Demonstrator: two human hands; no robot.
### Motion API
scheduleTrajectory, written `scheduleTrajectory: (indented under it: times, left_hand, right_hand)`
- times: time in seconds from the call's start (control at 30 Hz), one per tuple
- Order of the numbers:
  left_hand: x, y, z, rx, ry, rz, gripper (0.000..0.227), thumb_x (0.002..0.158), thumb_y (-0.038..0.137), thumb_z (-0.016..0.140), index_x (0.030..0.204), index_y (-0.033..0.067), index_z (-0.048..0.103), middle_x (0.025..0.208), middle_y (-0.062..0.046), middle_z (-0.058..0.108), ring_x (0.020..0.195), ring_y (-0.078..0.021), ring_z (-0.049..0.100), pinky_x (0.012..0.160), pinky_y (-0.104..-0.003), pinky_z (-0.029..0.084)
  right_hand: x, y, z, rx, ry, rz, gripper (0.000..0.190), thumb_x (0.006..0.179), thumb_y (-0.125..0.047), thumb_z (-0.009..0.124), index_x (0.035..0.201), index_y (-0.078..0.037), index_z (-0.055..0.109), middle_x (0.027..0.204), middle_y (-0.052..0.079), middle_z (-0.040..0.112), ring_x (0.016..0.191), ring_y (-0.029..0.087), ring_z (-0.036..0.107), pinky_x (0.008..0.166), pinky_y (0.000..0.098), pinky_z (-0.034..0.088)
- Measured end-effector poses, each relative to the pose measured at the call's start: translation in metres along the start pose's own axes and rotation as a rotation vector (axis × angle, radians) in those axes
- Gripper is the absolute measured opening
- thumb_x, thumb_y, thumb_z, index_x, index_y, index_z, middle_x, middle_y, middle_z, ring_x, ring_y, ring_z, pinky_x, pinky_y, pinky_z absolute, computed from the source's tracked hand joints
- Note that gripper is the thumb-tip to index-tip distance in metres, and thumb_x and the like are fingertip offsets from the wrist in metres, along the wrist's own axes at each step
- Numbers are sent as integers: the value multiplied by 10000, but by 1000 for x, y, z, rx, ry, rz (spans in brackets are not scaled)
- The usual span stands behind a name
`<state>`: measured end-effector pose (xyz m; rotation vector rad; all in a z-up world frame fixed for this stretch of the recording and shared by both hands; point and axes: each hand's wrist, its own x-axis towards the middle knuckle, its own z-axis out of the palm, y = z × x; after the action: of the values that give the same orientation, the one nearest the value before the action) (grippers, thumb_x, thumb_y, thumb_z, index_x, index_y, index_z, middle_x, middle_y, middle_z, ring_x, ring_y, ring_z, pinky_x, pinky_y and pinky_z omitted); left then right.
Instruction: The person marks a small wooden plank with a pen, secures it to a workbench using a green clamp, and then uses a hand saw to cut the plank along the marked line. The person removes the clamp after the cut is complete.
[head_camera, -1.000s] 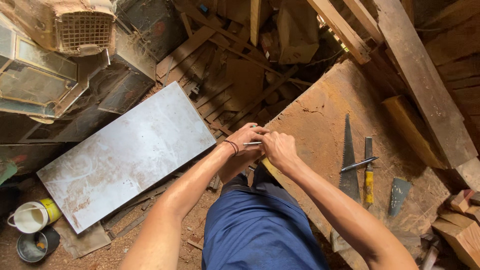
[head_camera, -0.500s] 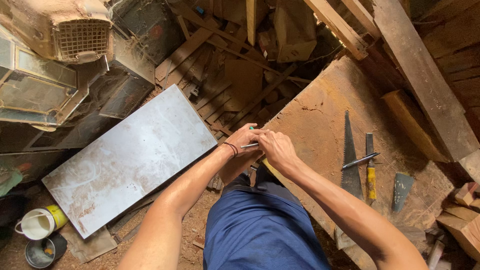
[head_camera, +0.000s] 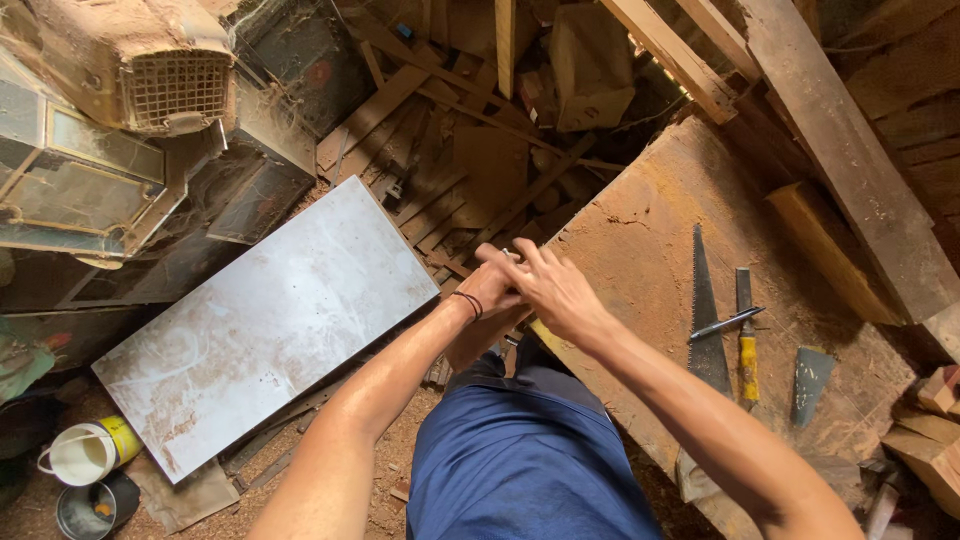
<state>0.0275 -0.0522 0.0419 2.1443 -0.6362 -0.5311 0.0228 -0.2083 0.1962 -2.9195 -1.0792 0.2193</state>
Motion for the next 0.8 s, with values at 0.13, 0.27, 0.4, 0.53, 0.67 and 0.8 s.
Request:
scheduleTrajectory:
  times: [0.13, 0.27, 0.4, 0.53, 0.67, 0.8]
  left_hand:
    - [-2, 1, -1, 27, 69, 94, 340, 775, 273, 858, 1101, 209, 785, 1182, -5, 732, 1233, -307, 558, 1057, -427, 515]
    - [-2, 11, -5, 29, 16, 77, 376, 772, 254, 846, 1143, 254, 783, 1239, 51, 721, 1268, -297, 527, 1071, -439, 486]
    - [-2, 16, -11, 32, 4, 61, 394, 776, 250, 847, 1164, 264, 779, 1270, 52, 702, 1243, -289, 524, 1085, -436, 478]
    - [1, 18, -10, 31, -94, -72, 413, 765, 278, 841, 1170, 291, 763, 1259, 32, 692, 1262, -265, 517, 1087, -417, 467]
    - [-2, 7, -6, -11, -37, -49, 370, 757, 188, 852, 1119, 226, 785, 1297, -57, 651, 1308, -289, 510, 1078, -420, 474]
    - [0, 3, -2, -22, 45, 35, 386, 710, 146, 850, 1088, 178, 784, 1272, -94, 649, 1261, -326, 528, 1046, -427, 492]
  right_hand:
    - [-1, 15, -20, -143, -246, -83, 651, 779, -86, 725, 1400, -206, 567, 1678, 65, 246, 1413, 270, 400, 1029, 446, 469]
    - [1, 25, -28, -209, -291, -113, 563, 813, -123, 712, 1357, -210, 595, 1665, 25, 292, 1514, 247, 285, 1193, 479, 334]
    - [-4, 31, -14, -351, -207, -231, 684, 752, -149, 737, 1413, -176, 560, 1625, 49, 311, 1506, 225, 256, 1231, 427, 256]
    - [3, 34, 4, 59, -133, -201, 735, 765, -440, 789, 1374, -81, 591, 1595, 195, 345, 1436, 331, 369, 1170, 451, 311]
    - [6, 33, -1, 135, -220, -152, 679, 747, -344, 835, 1318, -56, 607, 1509, 159, 432, 1290, 310, 540, 1057, 380, 469]
    - [8, 34, -7, 283, -175, -192, 498, 738, -255, 857, 1148, -42, 673, 1339, 148, 513, 1090, 305, 643, 891, 370, 572]
